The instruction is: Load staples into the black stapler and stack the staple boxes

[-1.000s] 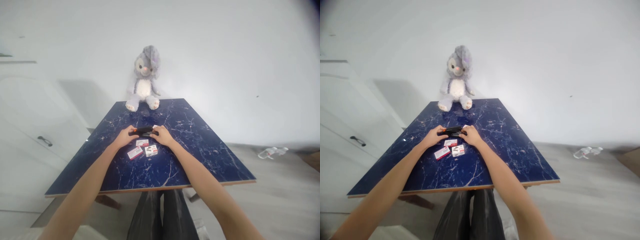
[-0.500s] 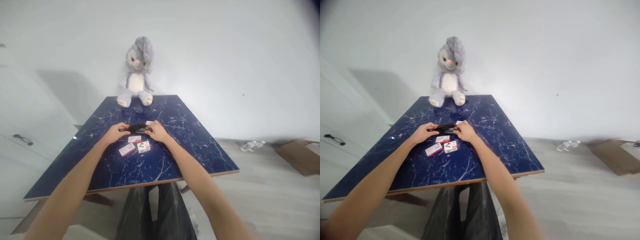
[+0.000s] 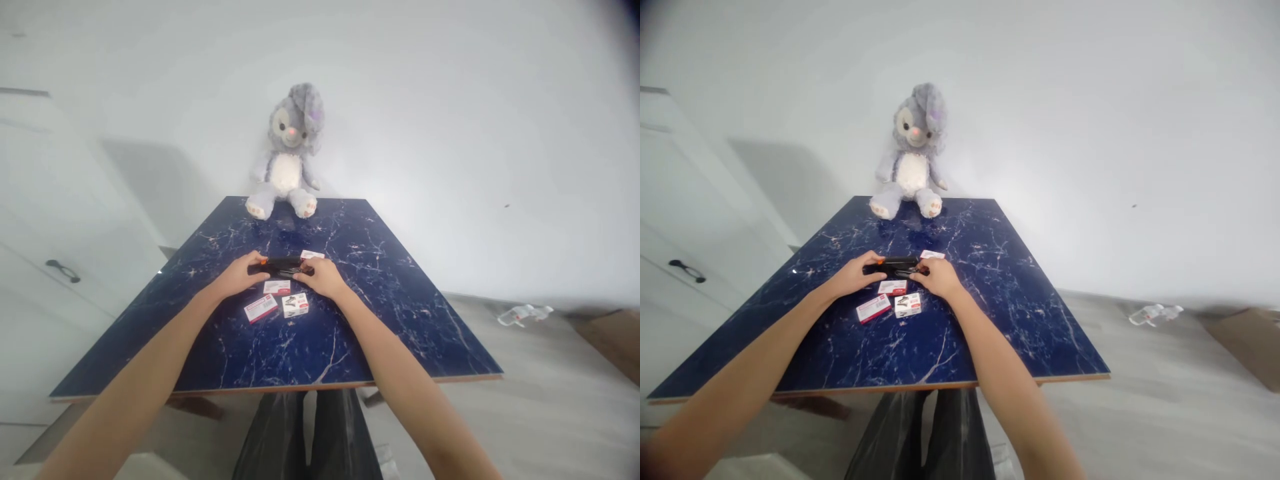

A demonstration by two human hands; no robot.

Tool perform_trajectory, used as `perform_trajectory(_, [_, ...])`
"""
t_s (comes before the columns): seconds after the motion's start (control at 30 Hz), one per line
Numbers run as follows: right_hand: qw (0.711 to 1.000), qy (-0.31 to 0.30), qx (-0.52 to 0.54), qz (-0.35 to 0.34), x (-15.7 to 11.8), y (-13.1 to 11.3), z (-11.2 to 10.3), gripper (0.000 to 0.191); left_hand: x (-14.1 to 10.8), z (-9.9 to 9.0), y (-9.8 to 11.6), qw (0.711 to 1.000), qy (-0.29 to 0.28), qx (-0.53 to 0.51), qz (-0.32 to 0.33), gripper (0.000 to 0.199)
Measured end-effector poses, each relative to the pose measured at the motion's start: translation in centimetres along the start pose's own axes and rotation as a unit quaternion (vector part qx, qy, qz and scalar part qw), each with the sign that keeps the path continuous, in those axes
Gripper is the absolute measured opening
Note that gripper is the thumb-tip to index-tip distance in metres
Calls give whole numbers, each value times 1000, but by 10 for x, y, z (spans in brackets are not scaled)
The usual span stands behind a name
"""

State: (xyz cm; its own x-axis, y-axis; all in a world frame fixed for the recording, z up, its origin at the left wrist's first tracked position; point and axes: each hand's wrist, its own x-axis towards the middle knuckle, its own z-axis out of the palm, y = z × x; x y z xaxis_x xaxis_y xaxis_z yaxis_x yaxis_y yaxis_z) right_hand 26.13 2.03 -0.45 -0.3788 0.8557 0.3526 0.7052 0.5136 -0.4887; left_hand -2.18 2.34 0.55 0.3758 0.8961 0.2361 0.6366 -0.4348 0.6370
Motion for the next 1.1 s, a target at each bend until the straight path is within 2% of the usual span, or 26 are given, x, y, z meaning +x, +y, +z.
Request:
perform_trajectory(0.3, [997,-4,-49,-57,0,2,1,18,1,4,-11,999,14,50,11,38])
perform_trajectory(0.5, [997,-13,-51,-52,-3,2,1,16,1,3,-15,999,16,49,14,36])
perform_trajectory(0.77, [993,27,-57,-98,-6,3,8,12,1,3,-17,996,12,82,22,35])
perform_trajectory(0.9, [995,39,-54,-69,-19,22,-5,11,2,2,-18,996,20,88,6,38])
perform_trajectory(1.0, [994,22,-50,-92,-32,35,-17,12,4,1,-17,995,16,100,14,42])
perform_trajectory(1.1, [995,41,-51,-73,-38,31,-26,13,4,1,-15,995,15,99,23,42])
